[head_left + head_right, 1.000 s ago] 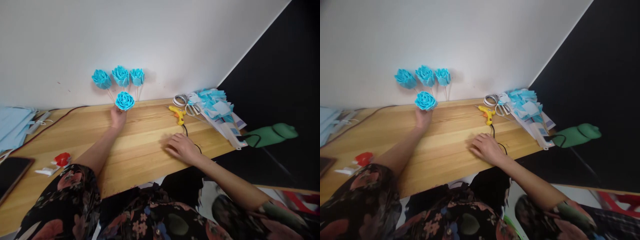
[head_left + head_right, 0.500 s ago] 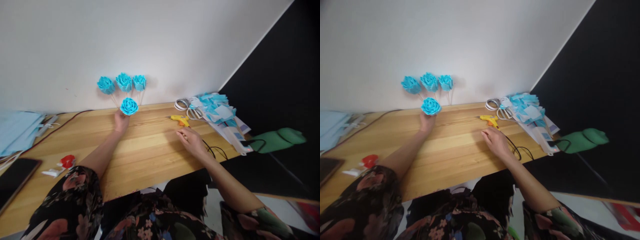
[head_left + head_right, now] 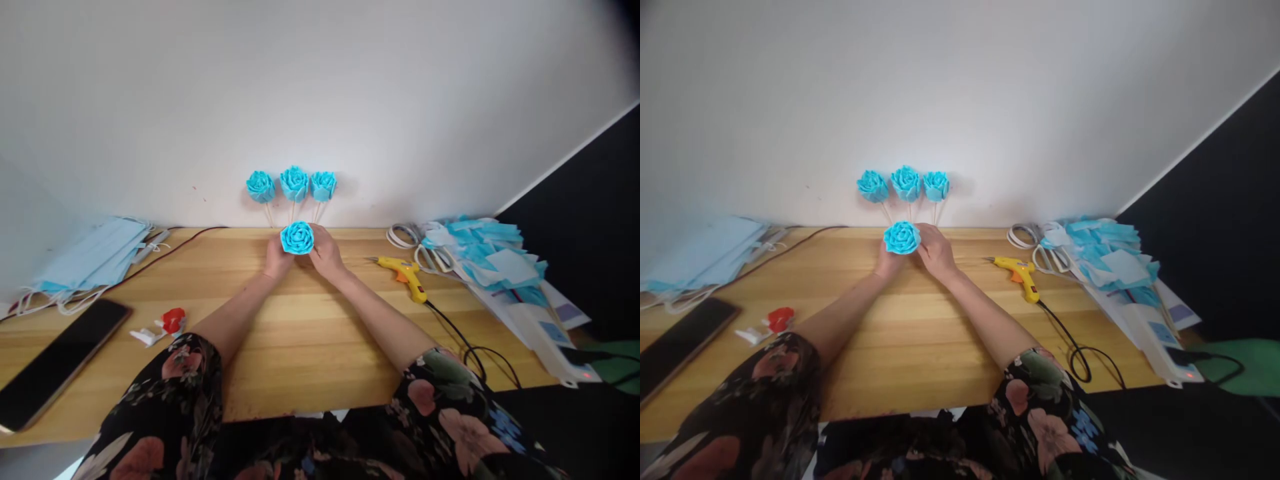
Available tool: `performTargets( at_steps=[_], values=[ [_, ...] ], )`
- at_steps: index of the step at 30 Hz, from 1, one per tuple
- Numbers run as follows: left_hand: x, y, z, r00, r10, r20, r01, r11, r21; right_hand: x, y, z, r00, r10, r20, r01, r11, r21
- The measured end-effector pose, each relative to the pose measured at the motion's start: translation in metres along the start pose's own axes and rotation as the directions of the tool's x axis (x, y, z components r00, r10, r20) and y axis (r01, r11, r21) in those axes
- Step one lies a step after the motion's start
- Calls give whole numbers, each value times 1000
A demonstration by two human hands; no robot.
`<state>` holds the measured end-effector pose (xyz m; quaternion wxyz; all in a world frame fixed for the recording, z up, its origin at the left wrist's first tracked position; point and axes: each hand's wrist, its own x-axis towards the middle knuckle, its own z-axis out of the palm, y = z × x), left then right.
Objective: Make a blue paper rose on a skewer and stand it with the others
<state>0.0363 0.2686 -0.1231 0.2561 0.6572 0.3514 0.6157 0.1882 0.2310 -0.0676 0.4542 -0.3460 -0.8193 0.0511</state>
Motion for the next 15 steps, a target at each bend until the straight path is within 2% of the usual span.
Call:
performTargets(
  at_steps=[3, 5, 8, 10, 11, 12, 14, 15],
  values=[
    [-2, -7, 0, 999, -33, -32, 33, 999, 7, -6, -5, -10, 999, -14, 42, 15, 999, -37],
    [-2, -6, 0, 997, -56, -50, 56, 998, -4, -12, -5, -36, 992, -28, 119, 38, 996, -85],
    [0, 0, 1, 994, -86, -73, 84, 996, -29, -27, 8, -102, 982, 22, 187, 22, 973, -231],
    [0, 5, 1, 991, -101, -85, 98, 994, -44, -40, 24, -156, 961, 159, 225, -62, 921, -384],
    [0, 8, 1, 990, -108, -88, 104, 993, -49, -47, 32, -181, 932, 275, 235, -135, 868, -479],
    [0, 10, 1, 989, -115, -90, 110, 992, -53, -54, 41, -205, 883, 416, 219, -220, 777, -590],
    [0, 14, 0, 988, -127, -91, 122, 991, -56, -66, 54, -242, 715, 691, 108, -366, 501, -784],
    [0, 15, -1, 987, -132, -91, 127, 990, -56, -72, 59, -254, 625, 779, 53, -398, 377, -837]
  ],
)
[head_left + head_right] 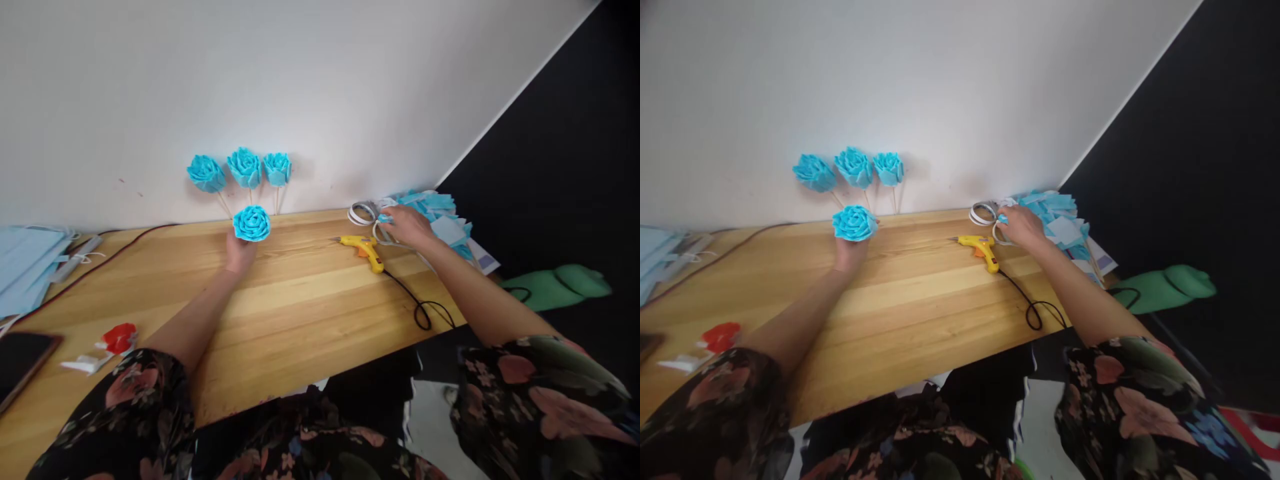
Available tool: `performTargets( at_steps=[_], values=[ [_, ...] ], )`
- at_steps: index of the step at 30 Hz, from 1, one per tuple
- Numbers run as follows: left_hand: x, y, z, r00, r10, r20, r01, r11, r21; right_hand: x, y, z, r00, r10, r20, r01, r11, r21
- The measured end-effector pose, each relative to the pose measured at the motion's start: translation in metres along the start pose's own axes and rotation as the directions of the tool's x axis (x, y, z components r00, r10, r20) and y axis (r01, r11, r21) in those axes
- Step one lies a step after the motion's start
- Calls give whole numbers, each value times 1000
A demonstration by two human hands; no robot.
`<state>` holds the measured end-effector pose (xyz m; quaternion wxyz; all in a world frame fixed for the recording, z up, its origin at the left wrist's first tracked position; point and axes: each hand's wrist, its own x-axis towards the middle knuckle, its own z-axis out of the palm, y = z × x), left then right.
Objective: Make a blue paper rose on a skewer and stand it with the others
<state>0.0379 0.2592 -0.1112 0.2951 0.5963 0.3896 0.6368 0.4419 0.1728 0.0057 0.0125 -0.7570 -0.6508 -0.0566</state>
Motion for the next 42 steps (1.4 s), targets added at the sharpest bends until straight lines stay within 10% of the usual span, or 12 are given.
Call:
performTargets(
  at_steps=[5, 22, 28, 33, 38, 42],
  values=[
    [0, 4, -3, 1000, -24, -15, 24, 1000, 15, -5, 17, 12, 951, 201, 233, -178, 977, -117],
    [-3, -2, 0, 999, -27, -21, 28, 1000, 14, -3, 19, 7, 936, 291, 196, -243, 941, -238],
    [0, -14, 0, 1000, 11, 25, -11, 1000, 25, -22, -41, -23, 995, -69, -65, 65, 995, -74],
    [-1, -9, 0, 998, 44, 45, -45, 999, 23, -22, -135, 8, 804, -528, -275, 594, 687, 419],
    [-1, -1, -2, 996, 83, 33, -84, 996, 31, 10, -217, 47, 712, -488, -505, 700, 435, 566],
    [1, 2, -2, 993, 117, 21, -118, 992, 38, 27, -243, 62, 678, -376, -632, 733, 420, 536]
  ],
)
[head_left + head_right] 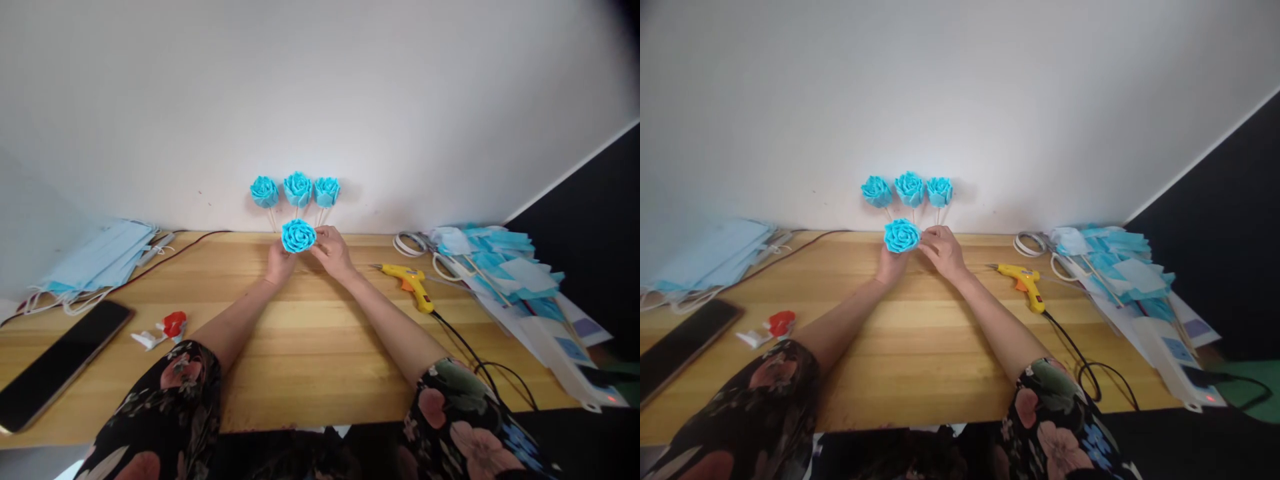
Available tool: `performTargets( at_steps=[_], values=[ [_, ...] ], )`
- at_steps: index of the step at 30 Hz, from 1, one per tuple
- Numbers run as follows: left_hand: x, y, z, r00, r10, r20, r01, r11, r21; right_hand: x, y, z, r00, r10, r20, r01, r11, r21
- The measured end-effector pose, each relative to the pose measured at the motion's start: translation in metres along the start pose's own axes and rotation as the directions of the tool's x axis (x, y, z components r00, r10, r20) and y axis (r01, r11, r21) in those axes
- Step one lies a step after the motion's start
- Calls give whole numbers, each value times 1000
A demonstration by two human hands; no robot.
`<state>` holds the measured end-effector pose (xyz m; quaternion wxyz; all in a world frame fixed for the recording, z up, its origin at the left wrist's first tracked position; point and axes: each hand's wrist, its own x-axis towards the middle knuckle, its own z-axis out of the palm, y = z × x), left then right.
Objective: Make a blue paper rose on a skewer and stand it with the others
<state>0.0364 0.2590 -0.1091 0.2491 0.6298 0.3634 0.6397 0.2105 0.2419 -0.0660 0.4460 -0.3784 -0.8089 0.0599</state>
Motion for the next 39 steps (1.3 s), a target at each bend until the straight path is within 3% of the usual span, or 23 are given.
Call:
performTargets(
  at_steps=[4, 9, 14, 19, 23, 27, 33, 39],
  values=[
    [1, 6, 0, 998, 38, 55, -38, 999, -12, -3, 1, 5, 995, -46, -93, 41, 997, -59],
    [1, 15, 0, 989, 53, 141, -49, 998, -27, -8, -8, 2, 986, -92, -138, 92, 996, -5],
    [3, 25, -3, 985, 55, 164, -50, 998, -36, -13, -6, 8, 983, 25, -179, -24, 1000, 10],
    [16, 49, -19, 984, 35, 173, -20, 996, -91, -18, 10, 15, 977, 127, -170, -125, 992, 22],
    [31, 69, -26, 922, 91, 377, 0, 972, -236, -19, 17, 16, 989, 86, -121, -94, 994, -61],
    [38, 91, -24, 848, 154, 507, -60, 979, -197, -19, 15, 17, 994, 44, -97, -49, 997, -57],
    [38, 120, -23, 829, 211, 517, -158, 977, -145, -21, 4, 19, 998, 16, -63, -15, 1000, 6],
    [34, 122, -21, 851, 246, 465, -232, 969, -89, -18, 4, 21, 998, -7, -60, 7, 1000, -3]
  ],
)
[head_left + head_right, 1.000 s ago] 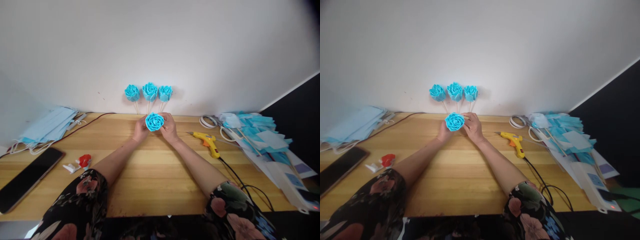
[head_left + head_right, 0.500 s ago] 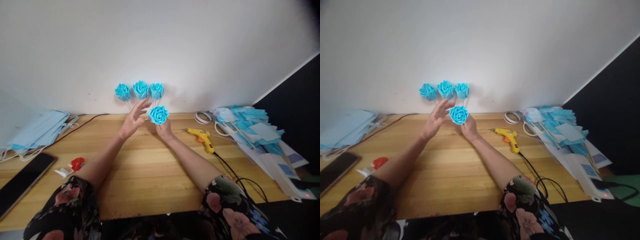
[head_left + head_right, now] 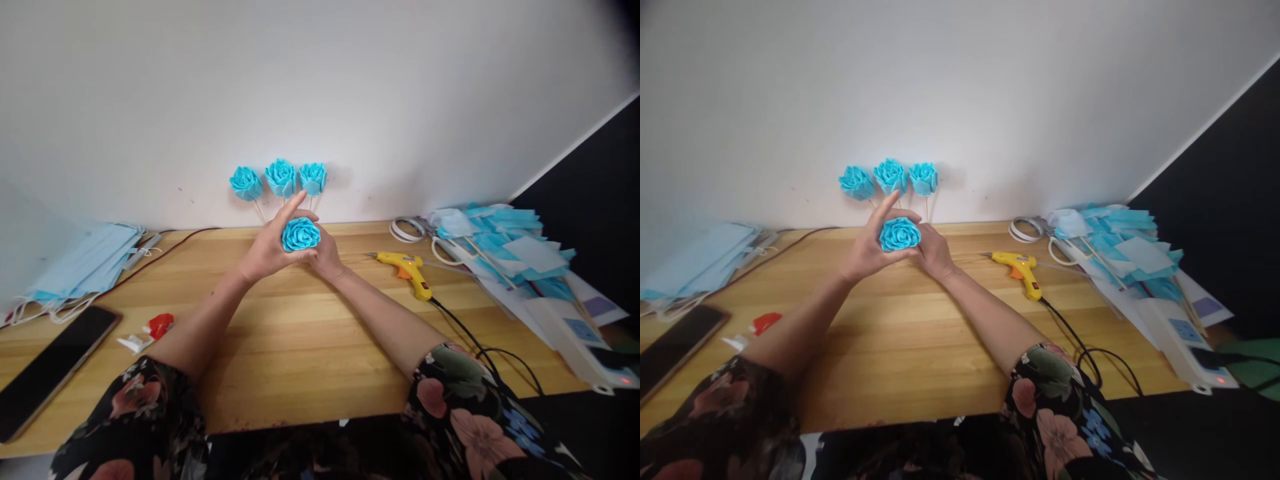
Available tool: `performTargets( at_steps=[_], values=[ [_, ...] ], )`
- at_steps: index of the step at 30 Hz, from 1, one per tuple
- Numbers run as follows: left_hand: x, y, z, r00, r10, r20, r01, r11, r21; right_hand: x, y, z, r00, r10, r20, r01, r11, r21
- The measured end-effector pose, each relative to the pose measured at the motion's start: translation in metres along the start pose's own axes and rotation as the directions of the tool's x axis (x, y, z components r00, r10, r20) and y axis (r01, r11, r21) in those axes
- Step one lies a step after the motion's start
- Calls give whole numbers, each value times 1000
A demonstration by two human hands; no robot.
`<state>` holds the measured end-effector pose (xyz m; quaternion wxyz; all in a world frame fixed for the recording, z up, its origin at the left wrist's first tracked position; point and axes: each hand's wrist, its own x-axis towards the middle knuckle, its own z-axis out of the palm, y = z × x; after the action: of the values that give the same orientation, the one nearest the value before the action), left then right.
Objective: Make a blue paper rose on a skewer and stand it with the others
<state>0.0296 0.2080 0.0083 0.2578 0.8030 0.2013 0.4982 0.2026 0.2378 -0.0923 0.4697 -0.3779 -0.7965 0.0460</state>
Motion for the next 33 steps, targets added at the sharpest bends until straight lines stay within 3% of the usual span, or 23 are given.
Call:
performTargets(
  at_steps=[7, 11, 17, 23, 28, 33],
  values=[
    [0, 9, 2, 999, 29, -43, -27, 999, 44, 1, 5, 6, 1000, 9, 26, -9, 1000, -5],
    [0, 8, 3, 991, 134, -28, -132, 988, 76, 0, 6, 6, 996, 70, 45, -66, 995, -81],
    [2, -14, 0, 968, 247, -49, -240, 965, 108, 2, 5, 1, 997, -61, -38, 56, 991, -119],
    [1, -25, 1, 975, 213, -62, -207, 974, 89, 3, 1, 0, 996, -79, -37, 73, 985, -155],
    [-1, -25, 3, 975, 216, -62, -212, 976, 53, 1, 3, 2, 998, -65, -16, 61, 981, -185],
    [-2, -23, 2, 982, 183, -55, -180, 981, 68, 2, 4, 2, 991, -126, -50, 115, 975, -193]
  ],
)
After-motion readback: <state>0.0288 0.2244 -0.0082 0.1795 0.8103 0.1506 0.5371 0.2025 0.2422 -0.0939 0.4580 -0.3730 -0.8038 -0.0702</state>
